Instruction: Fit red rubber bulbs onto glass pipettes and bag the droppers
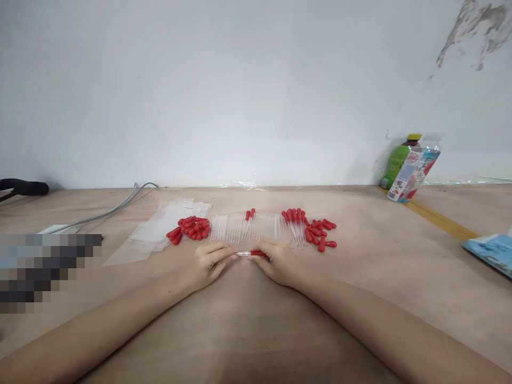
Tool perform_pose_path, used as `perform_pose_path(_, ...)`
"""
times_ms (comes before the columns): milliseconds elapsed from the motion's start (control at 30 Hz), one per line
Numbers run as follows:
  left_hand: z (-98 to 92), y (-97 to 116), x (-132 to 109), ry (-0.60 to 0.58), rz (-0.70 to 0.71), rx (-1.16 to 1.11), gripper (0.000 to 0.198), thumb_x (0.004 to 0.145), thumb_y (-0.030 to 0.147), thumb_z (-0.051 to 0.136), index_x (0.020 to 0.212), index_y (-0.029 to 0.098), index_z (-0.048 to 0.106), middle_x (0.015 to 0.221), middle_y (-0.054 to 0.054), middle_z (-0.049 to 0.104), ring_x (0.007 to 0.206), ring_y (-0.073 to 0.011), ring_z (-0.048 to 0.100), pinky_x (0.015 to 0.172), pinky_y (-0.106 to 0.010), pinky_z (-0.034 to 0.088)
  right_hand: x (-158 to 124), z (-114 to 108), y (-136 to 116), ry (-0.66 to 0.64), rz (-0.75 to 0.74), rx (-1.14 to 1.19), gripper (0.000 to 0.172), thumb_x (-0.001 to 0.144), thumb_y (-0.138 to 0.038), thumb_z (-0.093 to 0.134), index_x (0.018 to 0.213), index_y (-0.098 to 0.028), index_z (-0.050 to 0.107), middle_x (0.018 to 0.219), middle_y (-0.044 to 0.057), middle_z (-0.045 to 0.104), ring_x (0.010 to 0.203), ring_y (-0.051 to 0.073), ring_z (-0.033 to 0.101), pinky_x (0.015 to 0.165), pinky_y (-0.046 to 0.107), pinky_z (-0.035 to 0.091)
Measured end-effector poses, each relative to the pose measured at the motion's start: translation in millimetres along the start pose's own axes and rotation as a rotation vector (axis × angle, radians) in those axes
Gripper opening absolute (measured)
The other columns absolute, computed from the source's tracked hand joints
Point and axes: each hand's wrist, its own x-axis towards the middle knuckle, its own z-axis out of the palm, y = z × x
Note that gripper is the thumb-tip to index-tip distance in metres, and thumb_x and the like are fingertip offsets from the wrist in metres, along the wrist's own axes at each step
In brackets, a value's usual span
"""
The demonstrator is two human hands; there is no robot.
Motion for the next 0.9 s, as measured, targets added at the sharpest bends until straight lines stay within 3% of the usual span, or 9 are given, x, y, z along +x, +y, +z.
perform_pose_path(600,-2.6,2.2,1.0,-0.075,-0.012,-0.002,0.02,0.086,0.021,0.045,0.096,0.014,0.061,0.077,-0.005,0.062,0.068,-0.0121,0.057,0.061,-0.022,0.046,-1.9,1.5,5.2,-0.029,-0.011,0.017,0.014,0.081,-0.029,0.052,0.084,-0.018,0.061,0.074,0.002,0.064,0.065,0.011,0.056,0.06,0.023,0.044)
perform_pose_path(733,-2.0,4.8,1.1,-0.054,-0.002,0.01,0.02,0.086,0.022,0.045,0.097,0.015,0.061,0.076,-0.005,0.062,0.067,-0.0118,0.057,0.061,-0.022,0.046,-3.2,-0.7,1.3,-0.018,-0.033,0.03,0.017,0.081,-0.029,0.052,0.093,-0.02,0.06,0.08,0.002,0.064,0.069,0.012,0.058,0.063,0.024,0.046)
perform_pose_path(800,-2.9,4.1,3.6,-0.022,-0.03,0.023,0.02,0.086,0.022,0.046,0.096,0.015,0.062,0.074,-0.004,0.062,0.065,-0.0115,0.056,0.06,-0.022,0.046,-3.5,-5.2,-0.1,0.027,-0.025,-0.008,0.026,0.08,-0.03,0.053,0.104,-0.021,0.056,0.089,0.005,0.063,0.075,0.014,0.058,0.067,0.026,0.048)
perform_pose_path(900,-5.9,-2.9,12.3,0.017,-0.165,0.073,0.02,0.085,0.023,0.046,0.093,0.015,0.063,0.072,-0.004,0.063,0.063,-0.0123,0.057,0.06,-0.023,0.045,-4.8,-16.2,7.8,0.195,0.025,-0.128,0.034,0.079,-0.031,0.054,0.111,-0.02,0.052,0.101,0.009,0.057,0.089,0.019,0.055,0.075,0.032,0.047)
